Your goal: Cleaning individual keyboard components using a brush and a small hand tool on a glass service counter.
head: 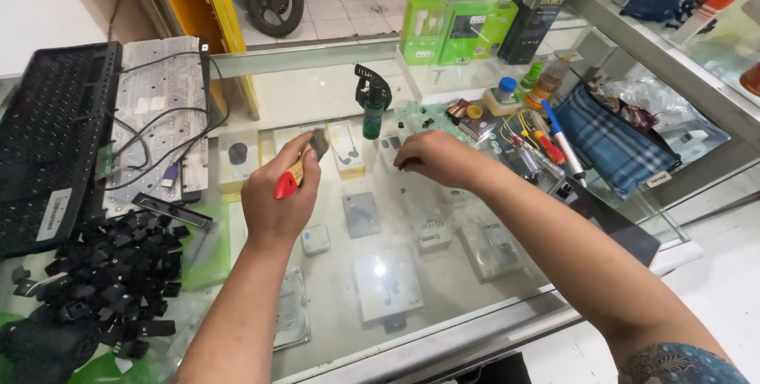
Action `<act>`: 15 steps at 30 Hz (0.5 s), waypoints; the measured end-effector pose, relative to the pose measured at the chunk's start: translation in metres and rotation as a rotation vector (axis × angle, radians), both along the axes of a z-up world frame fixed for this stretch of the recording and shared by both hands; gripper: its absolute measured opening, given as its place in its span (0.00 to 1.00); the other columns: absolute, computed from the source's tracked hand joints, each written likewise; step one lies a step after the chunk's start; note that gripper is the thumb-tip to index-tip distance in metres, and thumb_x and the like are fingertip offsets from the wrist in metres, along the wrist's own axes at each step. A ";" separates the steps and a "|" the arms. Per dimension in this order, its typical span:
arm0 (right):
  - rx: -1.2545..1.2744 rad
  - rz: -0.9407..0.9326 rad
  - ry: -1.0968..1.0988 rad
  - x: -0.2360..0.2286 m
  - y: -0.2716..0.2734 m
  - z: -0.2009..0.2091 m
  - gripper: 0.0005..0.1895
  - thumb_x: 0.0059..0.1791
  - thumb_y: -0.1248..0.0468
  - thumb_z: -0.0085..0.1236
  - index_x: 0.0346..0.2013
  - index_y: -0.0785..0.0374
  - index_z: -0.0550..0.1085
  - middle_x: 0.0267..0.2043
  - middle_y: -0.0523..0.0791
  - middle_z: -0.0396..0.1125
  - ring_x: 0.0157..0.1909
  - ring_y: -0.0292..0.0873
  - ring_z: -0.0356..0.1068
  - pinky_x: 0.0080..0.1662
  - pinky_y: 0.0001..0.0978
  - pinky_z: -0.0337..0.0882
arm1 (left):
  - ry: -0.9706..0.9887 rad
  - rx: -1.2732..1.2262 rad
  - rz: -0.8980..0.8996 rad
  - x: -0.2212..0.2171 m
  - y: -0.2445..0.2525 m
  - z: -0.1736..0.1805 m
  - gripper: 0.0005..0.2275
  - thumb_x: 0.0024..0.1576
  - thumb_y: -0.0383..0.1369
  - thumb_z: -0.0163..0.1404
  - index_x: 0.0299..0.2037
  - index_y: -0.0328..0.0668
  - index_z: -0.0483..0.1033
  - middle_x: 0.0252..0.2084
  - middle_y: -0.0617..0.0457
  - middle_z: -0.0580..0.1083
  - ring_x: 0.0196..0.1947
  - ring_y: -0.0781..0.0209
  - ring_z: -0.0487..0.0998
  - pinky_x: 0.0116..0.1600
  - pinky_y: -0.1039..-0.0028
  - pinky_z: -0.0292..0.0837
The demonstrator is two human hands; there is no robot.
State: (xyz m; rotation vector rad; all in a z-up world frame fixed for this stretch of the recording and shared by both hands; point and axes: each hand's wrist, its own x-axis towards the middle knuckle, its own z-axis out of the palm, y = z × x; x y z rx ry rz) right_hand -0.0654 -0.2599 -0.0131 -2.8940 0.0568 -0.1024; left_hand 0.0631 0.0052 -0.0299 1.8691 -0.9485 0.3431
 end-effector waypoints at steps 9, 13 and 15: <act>0.058 -0.181 -0.033 -0.046 -0.012 0.051 0.09 0.51 0.68 0.60 0.45 0.60 0.81 0.45 0.49 0.78 0.51 0.57 0.77 0.52 0.51 0.76 | 0.006 -0.023 0.013 -0.003 -0.002 0.001 0.13 0.66 0.35 0.49 0.57 0.44 0.81 0.44 0.37 0.82 0.41 0.35 0.84 0.45 0.51 0.81; 0.012 -0.244 0.082 -0.076 -0.027 0.023 0.08 0.50 0.64 0.61 0.43 0.58 0.81 0.44 0.51 0.78 0.50 0.60 0.76 0.52 0.56 0.75 | 0.014 -0.032 0.003 -0.006 -0.003 0.003 0.13 0.66 0.35 0.49 0.56 0.43 0.81 0.44 0.37 0.82 0.42 0.35 0.84 0.46 0.52 0.81; -0.083 -0.246 0.089 -0.078 -0.036 -0.006 0.07 0.50 0.61 0.62 0.42 0.52 0.81 0.42 0.45 0.78 0.48 0.55 0.78 0.50 0.50 0.77 | 0.005 -0.028 0.001 -0.005 -0.003 0.003 0.13 0.66 0.35 0.49 0.56 0.44 0.81 0.44 0.38 0.82 0.42 0.36 0.84 0.45 0.53 0.81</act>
